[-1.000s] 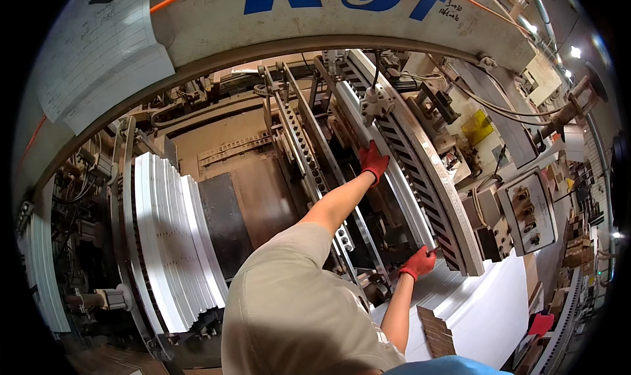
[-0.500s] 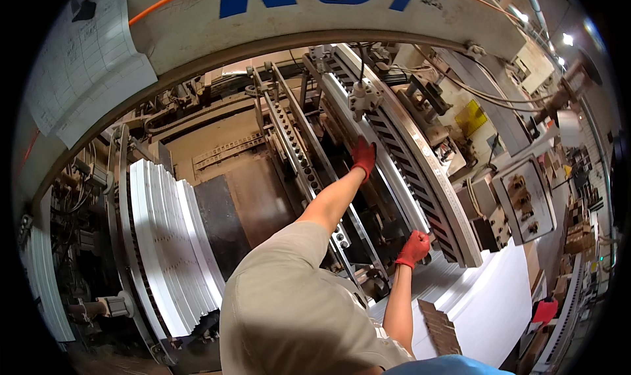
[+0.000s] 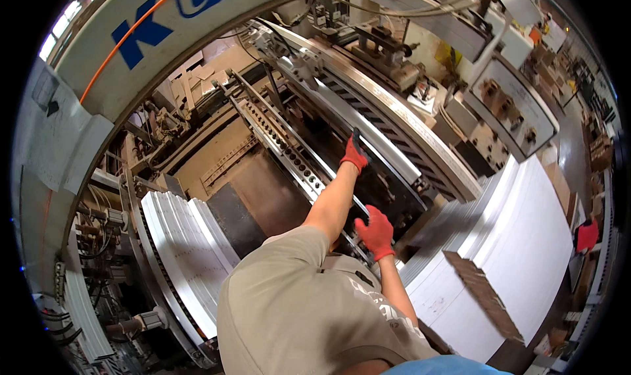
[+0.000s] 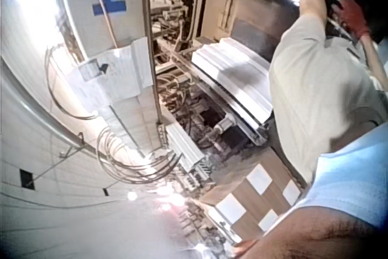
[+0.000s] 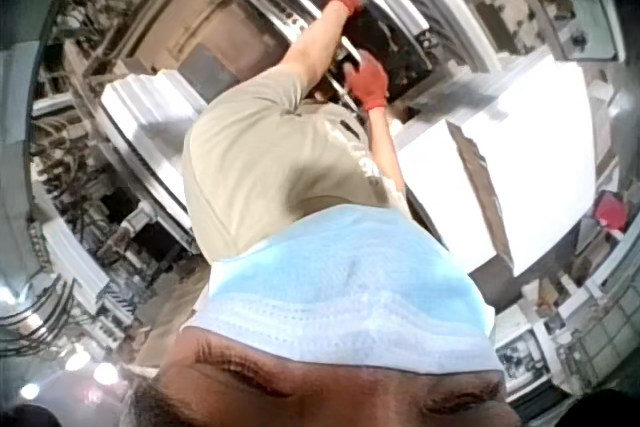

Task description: The person repeatedly picks up white board strips from a stack and feeds them into the loading slots of a large industrial machine by hand while wearing red gloves.

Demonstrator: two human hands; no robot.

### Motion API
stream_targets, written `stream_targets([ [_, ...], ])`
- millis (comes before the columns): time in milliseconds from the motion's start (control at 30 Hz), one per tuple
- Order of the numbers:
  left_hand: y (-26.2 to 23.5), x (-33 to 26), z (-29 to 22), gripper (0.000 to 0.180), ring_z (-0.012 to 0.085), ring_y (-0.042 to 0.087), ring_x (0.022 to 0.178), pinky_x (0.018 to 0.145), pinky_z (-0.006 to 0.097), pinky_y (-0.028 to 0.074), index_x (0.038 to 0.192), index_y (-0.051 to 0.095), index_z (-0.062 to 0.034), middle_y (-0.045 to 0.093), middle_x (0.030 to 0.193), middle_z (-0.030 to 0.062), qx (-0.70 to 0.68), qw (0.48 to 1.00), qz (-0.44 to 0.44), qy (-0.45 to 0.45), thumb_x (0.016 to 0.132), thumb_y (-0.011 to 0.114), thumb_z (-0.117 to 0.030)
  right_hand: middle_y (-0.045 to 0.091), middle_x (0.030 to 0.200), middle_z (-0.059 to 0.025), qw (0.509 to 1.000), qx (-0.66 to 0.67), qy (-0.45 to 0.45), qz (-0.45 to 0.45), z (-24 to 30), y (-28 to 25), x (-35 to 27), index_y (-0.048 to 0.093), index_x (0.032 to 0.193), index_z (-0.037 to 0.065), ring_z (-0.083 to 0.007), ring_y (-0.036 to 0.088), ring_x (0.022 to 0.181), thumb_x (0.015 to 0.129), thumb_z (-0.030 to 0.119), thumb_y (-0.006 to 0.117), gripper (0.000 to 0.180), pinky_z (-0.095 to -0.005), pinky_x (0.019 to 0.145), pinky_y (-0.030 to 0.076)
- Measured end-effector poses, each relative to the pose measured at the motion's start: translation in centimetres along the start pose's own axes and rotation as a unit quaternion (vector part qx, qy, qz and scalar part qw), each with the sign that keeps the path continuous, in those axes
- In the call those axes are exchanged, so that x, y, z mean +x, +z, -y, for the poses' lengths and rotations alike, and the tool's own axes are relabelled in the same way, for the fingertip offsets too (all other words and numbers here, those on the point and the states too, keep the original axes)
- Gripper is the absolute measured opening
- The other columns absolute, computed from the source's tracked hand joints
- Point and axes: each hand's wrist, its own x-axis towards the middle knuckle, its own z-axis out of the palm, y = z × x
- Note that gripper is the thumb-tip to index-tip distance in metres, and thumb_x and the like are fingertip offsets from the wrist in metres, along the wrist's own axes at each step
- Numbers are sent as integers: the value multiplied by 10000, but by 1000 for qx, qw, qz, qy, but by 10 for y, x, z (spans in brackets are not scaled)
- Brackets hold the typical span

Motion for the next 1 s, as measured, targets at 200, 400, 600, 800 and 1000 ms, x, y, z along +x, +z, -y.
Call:
stream_targets([
  [200,-3,9,3,650,351,441,1162,992,583,359,1275,523,-193,450,1365,106,31,997,-36,53,775,712,-563,616,898,-117,993,-94,-13,64,-20,9,1,520,1129,113,-319,642,781,784,228,645,384,-445,645,530],
  [400,-6,7,0,560,309,436,1040,881,604,382,1214,563,-236,512,1260,33,60,996,14,63,784,709,-564,633,869,-137,992,-102,-13,68,-29,15,3,509,1069,106,-328,661,734,815,210,611,292,-452,612,533],
  [600,0,2,3,539,234,427,882,788,470,425,1068,576,-214,495,1021,31,31,999,-3,21,715,761,-577,631,897,-132,990,-110,-11,91,-22,11,6,505,1153,110,-327,660,757,804,231,628,389,-450,630,530],
  [800,4,0,7,570,218,431,887,756,427,438,1071,591,-243,487,1063,28,37,996,-55,57,684,768,-622,628,920,-134,988,-122,-19,93,-16,8,6,489,1157,100,-340,653,790,813,251,625,399,-470,656,521],
  [1000,-1,2,6,742,285,488,1020,879,466,431,1329,467,-257,445,1344,89,10,996,-85,2,736,725,-622,631,930,-119,987,-134,-29,87,-12,8,3,499,1156,112,-328,652,805,806,298,637,419,-458,671,522],
])
